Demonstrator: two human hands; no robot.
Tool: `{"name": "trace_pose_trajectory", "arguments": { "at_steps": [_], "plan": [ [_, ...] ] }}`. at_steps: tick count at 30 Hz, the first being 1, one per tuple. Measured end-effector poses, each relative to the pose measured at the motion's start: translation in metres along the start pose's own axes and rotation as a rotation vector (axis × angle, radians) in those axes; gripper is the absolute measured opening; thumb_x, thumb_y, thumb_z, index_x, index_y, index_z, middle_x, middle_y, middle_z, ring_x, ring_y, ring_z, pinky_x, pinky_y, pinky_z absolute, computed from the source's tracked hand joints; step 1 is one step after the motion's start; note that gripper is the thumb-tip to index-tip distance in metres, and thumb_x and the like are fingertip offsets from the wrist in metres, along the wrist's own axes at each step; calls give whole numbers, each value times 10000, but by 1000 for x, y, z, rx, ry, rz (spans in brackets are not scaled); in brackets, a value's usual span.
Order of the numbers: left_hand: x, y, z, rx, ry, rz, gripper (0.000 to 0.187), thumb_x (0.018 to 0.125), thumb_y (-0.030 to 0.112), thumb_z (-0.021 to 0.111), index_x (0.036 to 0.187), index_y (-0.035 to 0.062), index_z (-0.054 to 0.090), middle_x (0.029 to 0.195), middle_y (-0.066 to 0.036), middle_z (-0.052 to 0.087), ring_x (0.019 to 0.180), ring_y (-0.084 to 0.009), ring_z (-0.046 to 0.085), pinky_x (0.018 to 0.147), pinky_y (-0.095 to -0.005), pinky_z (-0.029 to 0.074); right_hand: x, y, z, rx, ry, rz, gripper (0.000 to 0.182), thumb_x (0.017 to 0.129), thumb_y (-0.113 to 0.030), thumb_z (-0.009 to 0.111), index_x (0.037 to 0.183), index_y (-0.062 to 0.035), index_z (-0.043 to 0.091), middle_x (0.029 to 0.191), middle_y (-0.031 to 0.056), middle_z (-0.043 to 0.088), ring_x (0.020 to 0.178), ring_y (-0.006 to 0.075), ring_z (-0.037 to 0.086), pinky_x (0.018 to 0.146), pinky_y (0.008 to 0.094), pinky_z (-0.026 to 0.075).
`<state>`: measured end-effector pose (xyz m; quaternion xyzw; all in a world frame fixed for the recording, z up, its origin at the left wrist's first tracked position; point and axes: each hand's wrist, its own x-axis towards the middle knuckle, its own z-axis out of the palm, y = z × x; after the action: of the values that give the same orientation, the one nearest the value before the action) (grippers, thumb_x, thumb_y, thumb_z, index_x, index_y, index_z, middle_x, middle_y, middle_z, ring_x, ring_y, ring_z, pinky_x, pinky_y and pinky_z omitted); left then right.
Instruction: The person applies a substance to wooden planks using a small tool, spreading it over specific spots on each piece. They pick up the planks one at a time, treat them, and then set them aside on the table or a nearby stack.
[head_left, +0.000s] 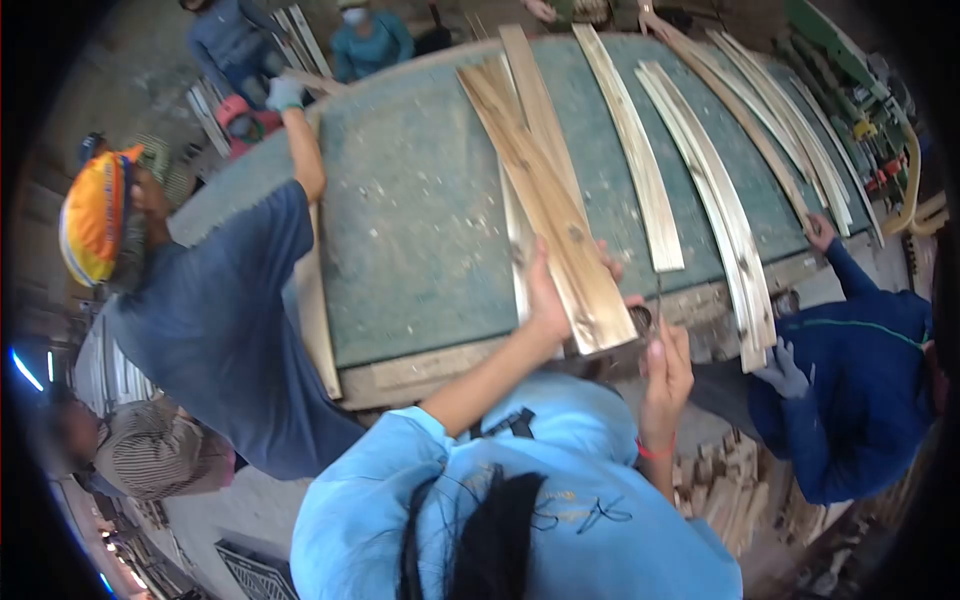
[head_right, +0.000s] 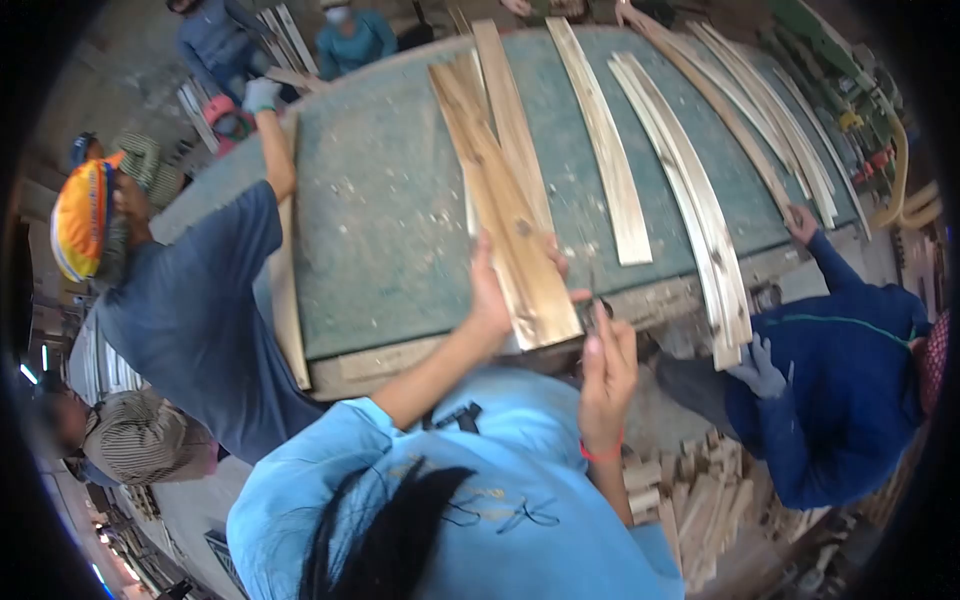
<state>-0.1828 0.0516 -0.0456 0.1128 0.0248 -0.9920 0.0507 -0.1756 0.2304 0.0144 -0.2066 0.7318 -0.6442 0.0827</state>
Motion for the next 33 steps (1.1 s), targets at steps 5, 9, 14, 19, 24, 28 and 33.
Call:
{"name": "trace_pose_trajectory", "arguments": {
  "at_steps": [5,9,14,19,24,28,33],
  "plan": [
    [18,-19,-5,37,-17,-3,775,812,746,427,1162,57,480,887,-83,519,834,-230,561,860,-549,444,-22,7,-10,33,181,16,347,974,-68,440,1288,37,545,954,19,444,691,61,394,549,208,333],
    [4,-31,3,-37,-35,22,753,830,716,435,1174,46,465,908,-88,513,830,-228,549,812,-524,460,-31,23,-15,99,260,102,309,981,-93,457,1227,50,577,873,-3,446,638,44,376,518,205,323],
    [-9,-34,-24,0,25,52,828,827,744,405,1209,12,461,906,-114,537,841,-261,568,792,-514,491,-33,37,13,355,252,334,334,994,-224,516,1172,46,602,622,-67,373,516,19,304,461,204,270],
    [-18,-16,-48,-43,-6,4,837,822,751,409,1180,1,504,923,-168,592,864,-332,617,796,-545,523,-29,37,22,451,117,583,321,967,-239,558,1131,34,604,681,-61,476,505,-1,314,440,185,247],
    [-35,15,-70,344,178,-163,833,807,735,495,1250,30,468,1111,-225,570,1033,-356,588,806,-521,517,-44,50,47,548,34,636,280,959,-230,565,1032,37,599,695,-38,504,490,6,314,428,182,248],
    [-68,123,-20,1328,33,-383,889,803,628,620,1391,12,361,1164,-166,586,996,-218,589,718,-374,505,-44,67,43,530,42,648,257,957,-232,578,985,23,581,662,-43,471,480,5,285,423,193,240],
    [-176,289,42,1292,190,843,411,906,184,577,1260,16,454,1086,-128,635,930,-211,644,782,-337,534,-37,27,44,142,138,770,484,898,-212,655,1228,117,528,1085,204,628,965,270,604,793,352,480]
  ]
}}
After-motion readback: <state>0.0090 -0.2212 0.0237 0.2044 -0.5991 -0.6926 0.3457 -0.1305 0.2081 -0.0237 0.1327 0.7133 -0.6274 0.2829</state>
